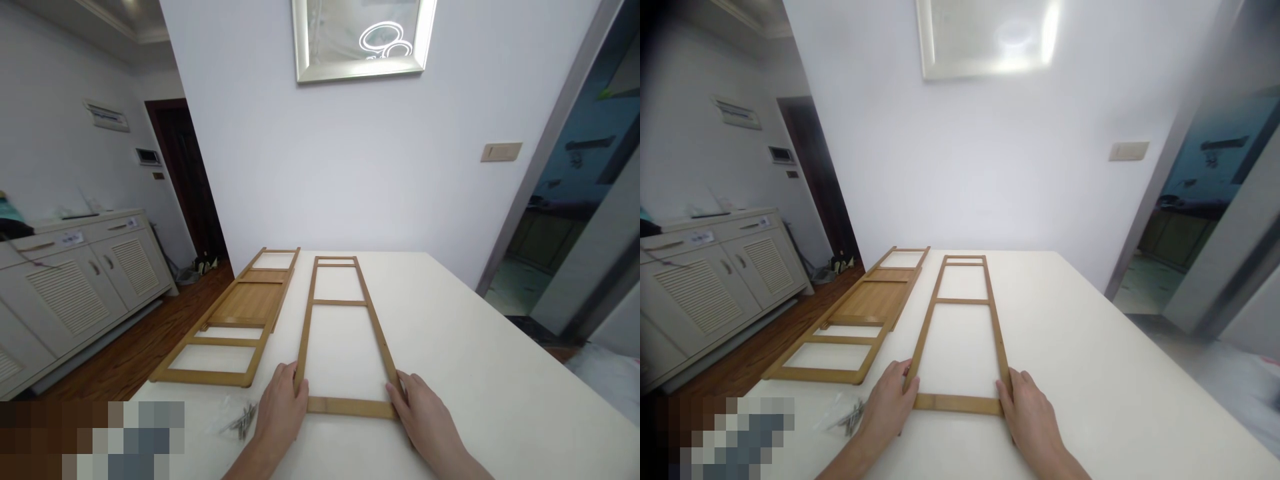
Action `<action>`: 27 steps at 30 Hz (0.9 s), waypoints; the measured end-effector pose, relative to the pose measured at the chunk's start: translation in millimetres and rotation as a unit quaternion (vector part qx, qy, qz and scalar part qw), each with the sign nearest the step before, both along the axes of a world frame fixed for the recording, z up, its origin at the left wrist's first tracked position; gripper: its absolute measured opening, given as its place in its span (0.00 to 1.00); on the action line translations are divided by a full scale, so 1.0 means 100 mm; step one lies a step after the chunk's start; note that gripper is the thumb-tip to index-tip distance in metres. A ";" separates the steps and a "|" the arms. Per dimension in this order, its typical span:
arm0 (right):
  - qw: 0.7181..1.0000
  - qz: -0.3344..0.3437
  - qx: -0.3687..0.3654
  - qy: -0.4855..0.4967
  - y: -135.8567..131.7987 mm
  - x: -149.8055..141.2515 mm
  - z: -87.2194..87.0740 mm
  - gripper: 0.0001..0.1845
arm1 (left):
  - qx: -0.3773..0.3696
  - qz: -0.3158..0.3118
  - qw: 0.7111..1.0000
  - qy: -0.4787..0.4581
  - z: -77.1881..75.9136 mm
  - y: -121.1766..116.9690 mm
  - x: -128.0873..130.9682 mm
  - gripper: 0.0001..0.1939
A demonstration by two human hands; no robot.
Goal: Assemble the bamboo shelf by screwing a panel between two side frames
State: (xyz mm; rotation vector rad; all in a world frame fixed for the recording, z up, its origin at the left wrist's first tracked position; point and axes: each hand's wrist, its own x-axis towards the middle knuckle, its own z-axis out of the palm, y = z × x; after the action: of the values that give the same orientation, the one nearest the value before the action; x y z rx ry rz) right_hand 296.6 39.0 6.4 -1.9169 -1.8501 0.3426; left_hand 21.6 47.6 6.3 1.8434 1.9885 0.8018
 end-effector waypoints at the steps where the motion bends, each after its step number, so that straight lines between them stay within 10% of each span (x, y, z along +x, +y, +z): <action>1: 1.000 0.000 0.000 -0.002 0.00 0.00 0.00 0.15 | 0.001 0.000 1.000 0.010 0.01 -0.01 0.01 0.18; 15: 0.982 0.099 0.145 -0.063 -0.11 0.07 -0.09 0.21 | 0.034 -0.115 0.980 0.157 -0.28 -0.30 0.10 0.36; 27: 0.985 0.111 0.103 -0.087 -0.09 0.07 -0.15 0.26 | -0.013 -0.135 0.974 0.184 -0.20 -0.32 0.12 0.39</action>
State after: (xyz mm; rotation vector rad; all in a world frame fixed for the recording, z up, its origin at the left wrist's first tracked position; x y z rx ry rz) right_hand 303.5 29.9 -8.4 -1.6520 -2.1272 0.0496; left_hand 33.3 16.1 -13.7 2.3156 1.8709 0.3730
